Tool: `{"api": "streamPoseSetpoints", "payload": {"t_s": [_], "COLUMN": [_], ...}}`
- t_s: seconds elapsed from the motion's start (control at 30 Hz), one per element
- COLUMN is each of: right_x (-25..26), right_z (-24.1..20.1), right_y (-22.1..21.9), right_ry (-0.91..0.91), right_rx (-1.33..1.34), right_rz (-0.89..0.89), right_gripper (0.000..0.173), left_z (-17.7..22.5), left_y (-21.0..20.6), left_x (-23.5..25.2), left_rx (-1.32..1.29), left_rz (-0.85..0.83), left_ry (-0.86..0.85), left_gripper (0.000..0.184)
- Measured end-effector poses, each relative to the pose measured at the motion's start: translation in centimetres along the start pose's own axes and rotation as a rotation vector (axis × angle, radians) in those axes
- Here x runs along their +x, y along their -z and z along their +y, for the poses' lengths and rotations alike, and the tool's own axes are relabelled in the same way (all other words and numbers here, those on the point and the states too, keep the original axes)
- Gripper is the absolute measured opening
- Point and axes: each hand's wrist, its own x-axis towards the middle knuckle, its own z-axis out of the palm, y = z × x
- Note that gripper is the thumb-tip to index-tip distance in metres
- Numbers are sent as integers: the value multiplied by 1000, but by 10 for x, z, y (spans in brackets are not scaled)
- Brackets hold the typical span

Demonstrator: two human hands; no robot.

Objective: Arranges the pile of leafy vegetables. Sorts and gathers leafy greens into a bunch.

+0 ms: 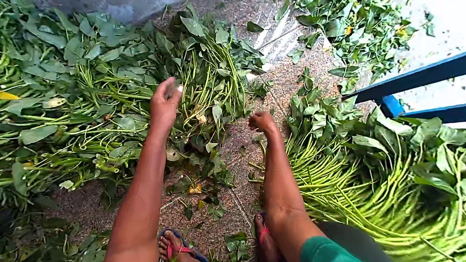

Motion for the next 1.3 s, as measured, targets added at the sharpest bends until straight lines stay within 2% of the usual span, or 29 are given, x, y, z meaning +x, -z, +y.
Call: {"api": "streamPoseSetpoints", "payload": {"t_s": [0.07,0.13,0.2,0.27,0.37,0.47,0.57,0.67,0.77,0.9,1.0,1.07,1.13,1.23,1.3], "right_x": [0,13,45,70,77,55,41,21,-13,-83,-152,-181,-189,-189,-195], "right_z": [-8,-17,-15,-7,3,-12,-19,-25,-15,39,93,126,158,202,201], "right_y": [23,30,18,-11,-62,-102,-102,-85,-64,-50,-52,-59,-71,-86,-90], "right_ry": [104,296,369,288,227,295,358,359,308,273,35,-131,-192,-52,48], "right_rx": [-113,-24,255,496,731,958,1111,1125,1054,1073,1137,1131,1024,855,799], "right_rz": [178,341,263,91,-44,-75,-124,-110,-94,-99,-20,57,73,-48,-24], "right_gripper": [43,52,68,73,78,70,68,64,60,54,44,40,35,43,49], "left_z": [-22,-38,-50,-64,-64,-58,-57,-44,-27,-7,-8,-30,-73,-144,-155], "left_y": [-2,-9,-15,-23,-38,-54,-64,-72,-77,-80,-89,-107,-119,-115,-108], "left_x": [23,44,59,71,69,56,48,38,10,-56,-134,-183,-220,-261,-271], "left_rx": [5,97,257,366,514,656,639,590,590,634,670,704,676,534,458], "left_rz": [62,64,32,-12,-92,-180,-203,-229,-286,-390,-399,-372,-386,-337,-293], "left_ry": [200,293,359,410,423,356,307,300,292,243,199,236,346,376,337], "left_gripper": [82,102,116,126,129,117,107,103,102,96,93,94,99,106,104]}}
